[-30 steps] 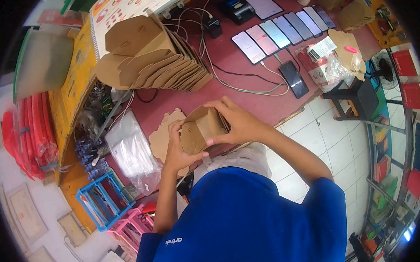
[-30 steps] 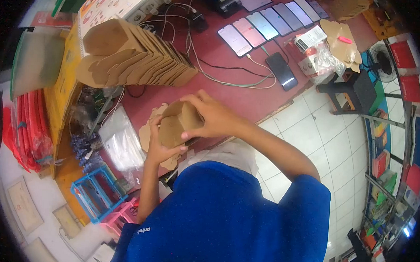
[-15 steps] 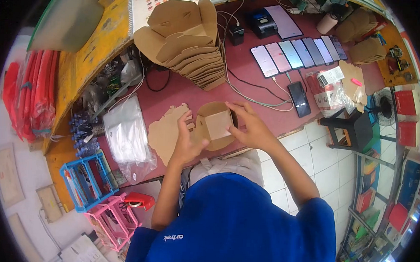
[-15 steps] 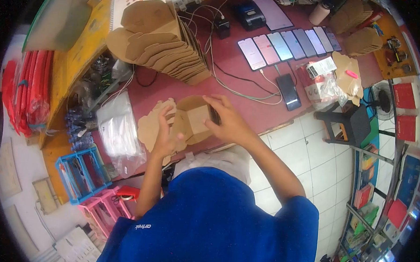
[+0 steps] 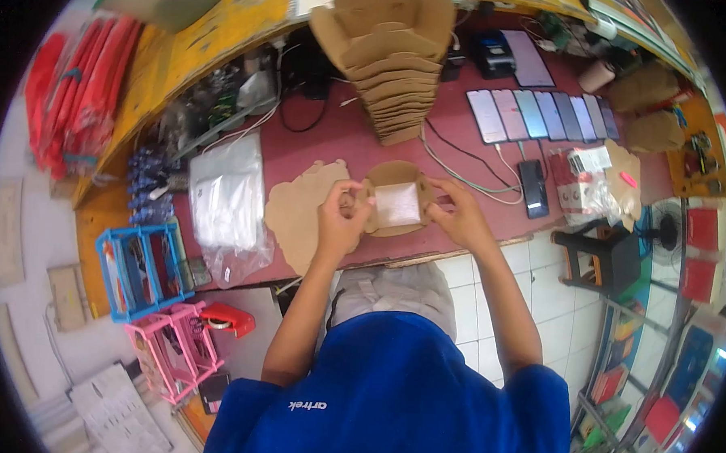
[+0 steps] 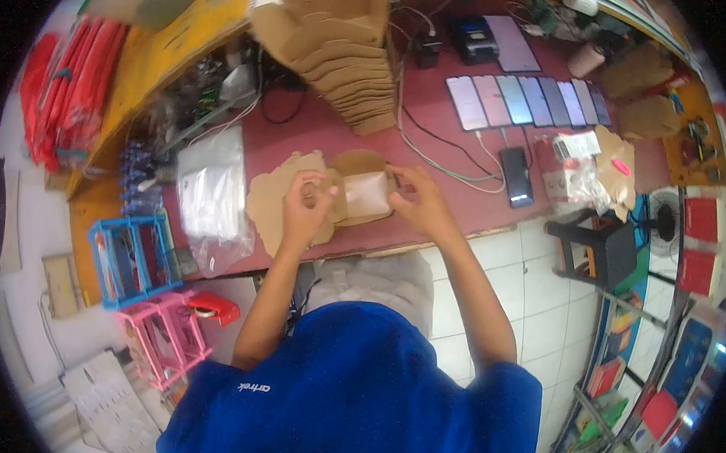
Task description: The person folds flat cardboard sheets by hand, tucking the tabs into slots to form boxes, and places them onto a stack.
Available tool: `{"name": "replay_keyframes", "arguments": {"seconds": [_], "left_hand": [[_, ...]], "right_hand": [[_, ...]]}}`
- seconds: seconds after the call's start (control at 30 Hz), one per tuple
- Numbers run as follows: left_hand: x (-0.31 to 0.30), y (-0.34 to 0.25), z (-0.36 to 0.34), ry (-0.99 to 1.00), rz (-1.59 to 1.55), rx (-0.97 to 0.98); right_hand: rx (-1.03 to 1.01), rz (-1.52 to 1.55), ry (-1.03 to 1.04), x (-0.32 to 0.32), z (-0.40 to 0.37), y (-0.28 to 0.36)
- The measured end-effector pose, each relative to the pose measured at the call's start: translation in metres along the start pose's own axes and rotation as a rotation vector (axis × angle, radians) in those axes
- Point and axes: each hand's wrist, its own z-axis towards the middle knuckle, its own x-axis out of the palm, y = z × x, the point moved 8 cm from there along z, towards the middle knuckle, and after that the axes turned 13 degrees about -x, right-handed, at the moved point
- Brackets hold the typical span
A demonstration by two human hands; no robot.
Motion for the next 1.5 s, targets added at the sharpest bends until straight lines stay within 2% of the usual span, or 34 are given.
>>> {"name": "replay_keyframes", "arguments": {"seconds": [0.03, 0.1, 0.17, 0.2, 0.23, 0.27, 0.33, 0.4, 0.43, 0.47, 0.5, 0.53, 0.6, 0.63, 0.7, 0.73, 0.8, 0.83, 0.93, 1.03, 1.1, 1.13, 1.2, 1.43, 1.5], "left_hand": [[-0.004, 0.000, 0.001, -0.023, -0.004, -0.001], [-0.003, -0.020, -0.009, 0.085, 0.040, 0.165], [-0.027, -0.013, -0.011, 0.107, -0.024, 0.119], [-0.050, 0.007, -0.002, 0.049, -0.092, 0.037], [-0.074, 0.029, 0.008, -0.006, -0.163, -0.042], [-0.100, 0.059, 0.022, -0.039, -0.067, -0.046], [-0.153, 0.119, 0.044, -0.068, 0.013, -0.040], [-0.184, 0.157, 0.062, -0.102, 0.534, 0.026], [-0.187, 0.174, 0.079, -0.094, 0.526, 0.037], [-0.191, 0.184, 0.095, -0.138, 0.592, 0.144], [-0.194, 0.190, 0.101, -0.179, 0.656, 0.243], [-0.191, 0.184, 0.103, -0.164, 0.643, 0.231], [-0.167, 0.140, 0.100, -0.165, 0.853, 0.410], [-0.169, 0.147, 0.103, -0.177, 0.822, 0.401], [-0.159, 0.168, 0.118, -0.052, 0.998, 0.320], [-0.162, 0.168, 0.120, -0.064, 0.983, 0.327], [-0.166, 0.170, 0.118, -0.027, 1.005, 0.248], [-0.168, 0.167, 0.118, -0.024, 1.007, 0.260], [-0.174, 0.155, 0.115, 0.005, 1.046, 0.241], [-0.175, 0.150, 0.117, -0.013, 1.038, 0.276], [-0.171, 0.149, 0.118, 0.004, 1.140, 0.275], [-0.171, 0.148, 0.117, 0.005, 1.135, 0.280], [-0.170, 0.153, 0.117, -0.016, 1.116, 0.330], [-0.171, 0.153, 0.113, -0.059, 1.048, 0.414], [-0.171, 0.143, 0.112, 0.004, 1.056, 0.336]], "right_hand": [[0.040, 0.004, -0.012, 0.000, -0.002, -0.008], [0.011, 0.022, 0.000, 0.006, -0.002, 0.003], [-0.029, -0.099, -0.187, -0.008, -0.013, 0.030], [-0.176, -0.216, -0.315, -0.012, -0.021, 0.051], [-0.205, -0.268, -0.389, -0.011, -0.035, 0.056], [-0.234, -0.320, -0.464, -0.009, -0.055, 0.060], [-0.123, -0.189, -0.575, 0.019, -0.095, 0.067], [-0.110, -0.033, -0.518, 0.079, -0.109, 0.079], [-0.260, -0.105, -0.368, 0.115, -0.108, 0.078], [-0.182, -0.067, -0.245, 0.151, -0.105, 0.073], [-0.084, -0.052, -0.244, 0.177, -0.107, 0.041], [0.016, -0.039, -0.236, 0.204, -0.113, -0.004], [0.097, -0.238, -0.349, 0.224, -0.104, -0.067], [0.087, -0.265, -0.330, 0.235, -0.100, -0.083], [0.205, -0.381, -0.377, 0.243, -0.091, -0.107], [0.190, -0.393, -0.376, 0.247, -0.085, -0.108], [0.304, -0.161, -0.367, 0.267, -0.082, -0.118], [0.300, -0.161, -0.378, 0.271, -0.082, -0.116], [0.262, -0.208, -0.466, 0.273, -0.081, -0.096], [0.252, -0.105, -0.519, 0.278, -0.082, -0.084], [0.131, -0.059, -0.503, 0.281, -0.079, -0.087], [0.128, -0.064, -0.506, 0.281, -0.081, -0.092], [0.312, -0.466, -0.398, 0.278, -0.085, -0.102], [0.341, -0.492, -0.400, 0.281, -0.084, -0.068], [0.355, -0.495, -0.427, 0.281, -0.087, -0.076]]}}
